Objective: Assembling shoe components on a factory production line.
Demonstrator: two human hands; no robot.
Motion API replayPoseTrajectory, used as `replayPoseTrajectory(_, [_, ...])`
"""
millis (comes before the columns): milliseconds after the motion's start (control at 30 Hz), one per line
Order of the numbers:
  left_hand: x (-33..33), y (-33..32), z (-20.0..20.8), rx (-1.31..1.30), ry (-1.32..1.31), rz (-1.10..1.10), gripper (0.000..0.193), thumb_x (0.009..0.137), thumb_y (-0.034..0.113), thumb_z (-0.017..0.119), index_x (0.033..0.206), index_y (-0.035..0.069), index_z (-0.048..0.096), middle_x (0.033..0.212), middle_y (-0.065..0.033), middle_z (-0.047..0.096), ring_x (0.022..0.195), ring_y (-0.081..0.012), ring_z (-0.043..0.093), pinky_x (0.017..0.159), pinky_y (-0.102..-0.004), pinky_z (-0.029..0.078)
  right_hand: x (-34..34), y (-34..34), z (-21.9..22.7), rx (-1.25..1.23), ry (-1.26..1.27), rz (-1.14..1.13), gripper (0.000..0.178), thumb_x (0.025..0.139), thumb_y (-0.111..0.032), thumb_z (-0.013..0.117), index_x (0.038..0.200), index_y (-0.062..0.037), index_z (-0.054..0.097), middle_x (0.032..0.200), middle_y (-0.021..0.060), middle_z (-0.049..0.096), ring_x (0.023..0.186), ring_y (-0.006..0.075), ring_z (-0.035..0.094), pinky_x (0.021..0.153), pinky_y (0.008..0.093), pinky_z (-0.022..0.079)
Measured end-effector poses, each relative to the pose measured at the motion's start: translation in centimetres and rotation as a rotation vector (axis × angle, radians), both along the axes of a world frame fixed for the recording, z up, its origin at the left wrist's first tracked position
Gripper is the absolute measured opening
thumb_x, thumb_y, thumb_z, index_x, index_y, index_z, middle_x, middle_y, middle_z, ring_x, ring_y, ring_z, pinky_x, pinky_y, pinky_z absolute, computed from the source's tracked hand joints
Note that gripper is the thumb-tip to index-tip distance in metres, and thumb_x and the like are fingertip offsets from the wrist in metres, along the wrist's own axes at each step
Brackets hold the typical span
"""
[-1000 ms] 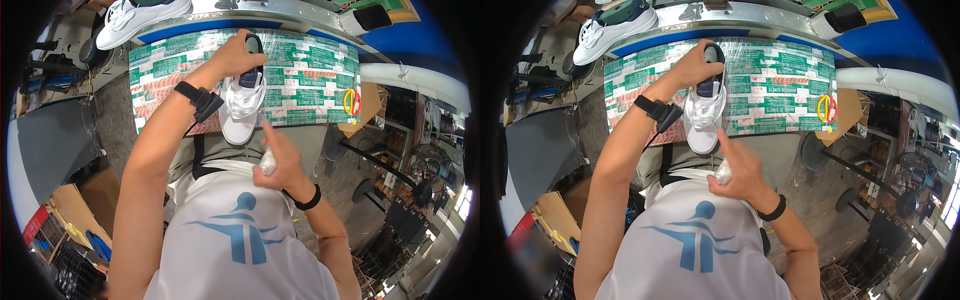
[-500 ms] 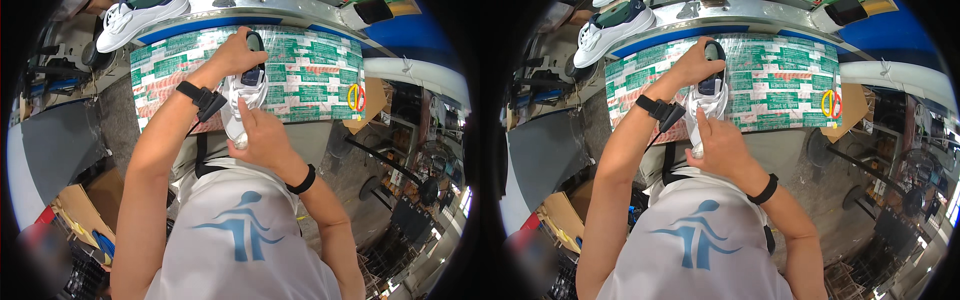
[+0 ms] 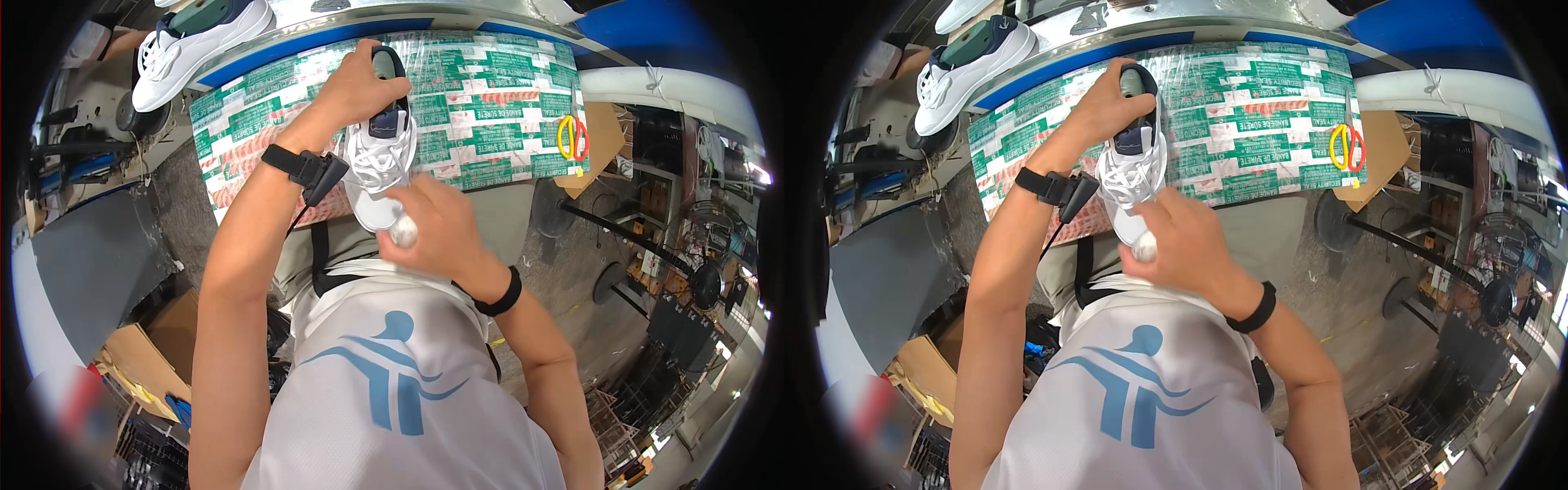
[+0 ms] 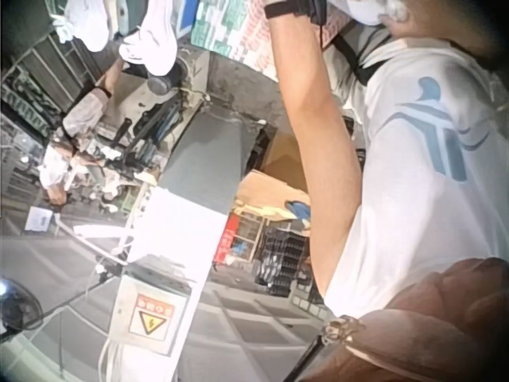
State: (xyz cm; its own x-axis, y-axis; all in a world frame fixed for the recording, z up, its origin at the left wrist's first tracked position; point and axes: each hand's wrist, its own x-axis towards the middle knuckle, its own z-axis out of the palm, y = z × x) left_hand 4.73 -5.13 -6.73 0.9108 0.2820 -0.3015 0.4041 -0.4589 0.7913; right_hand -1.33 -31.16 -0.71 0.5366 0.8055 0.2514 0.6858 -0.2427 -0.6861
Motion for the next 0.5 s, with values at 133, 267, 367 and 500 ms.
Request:
replayPoseTrajectory(133, [-0.4, -0.4, 0.1, -0.041, -0.032, 0.014, 0.107, 0.084, 0.048, 0.083, 0.165, -0.009, 0.042, 0.133, -0.0331, 0.073, 0.120, -0.0425, 0.076, 0.103, -0.0447, 0.060, 0.4, -1.7, -1.3, -0.144, -0.079, 0.005, 0.045, 0.068, -0.026, 0.093, 0.105, -0.0077, 0.074, 0.092, 0.0108, 0.062, 0.079, 0.0321, 0.066, 0.066, 0.0443, 0.052])
replayPoseTrajectory(267, [-0.2, 0.1, 1.2, -0.033, -0.034, 0.011, 0.105, 0.085, 0.044, 0.084, 0.164, -0.010, 0.042, 0.120, -0.0285, 0.077, 0.108, -0.0374, 0.078, 0.094, -0.0423, 0.061, -2.0, -2.3, 0.6, -0.213, -0.065, -0.023, 0.046, 0.072, -0.037, 0.094, 0.095, -0.0060, 0.069, 0.090, 0.0111, 0.058, 0.080, 0.0327, 0.061, 0.069, 0.0458, 0.051])
replayPoseTrajectory(367, [-0.4, 1.0, 1.4, -0.145, -0.088, 0.013, 0.088, 0.088, 0.034, 0.084, 0.158, -0.006, 0.047, 0.113, -0.0233, 0.077, 0.101, -0.0294, 0.076, 0.089, -0.0408, 0.061, -2.4, -1.7, 0.6, -0.263, -0.034, 0.004, 0.047, 0.071, -0.030, 0.095, 0.106, -0.0072, 0.074, 0.099, 0.0126, 0.065, 0.084, 0.0355, 0.066, 0.072, 0.0471, 0.054])
replayPoseTrajectory(500, [-3.2, 3.2, 3.0, -0.787, -0.070, 0.127, 0.077, 0.095, 0.018, 0.076, 0.166, 0.014, 0.046, 0.123, -0.0041, 0.062, 0.110, -0.0166, 0.065, 0.093, -0.0325, 0.059, -1.0, 0.2, -1.2, 0.059, 0.085, 0.017, 0.052, 0.080, -0.033, 0.092, 0.118, -0.0020, 0.074, 0.102, 0.0150, 0.064, 0.092, 0.0361, 0.068, 0.079, 0.0481, 0.056])
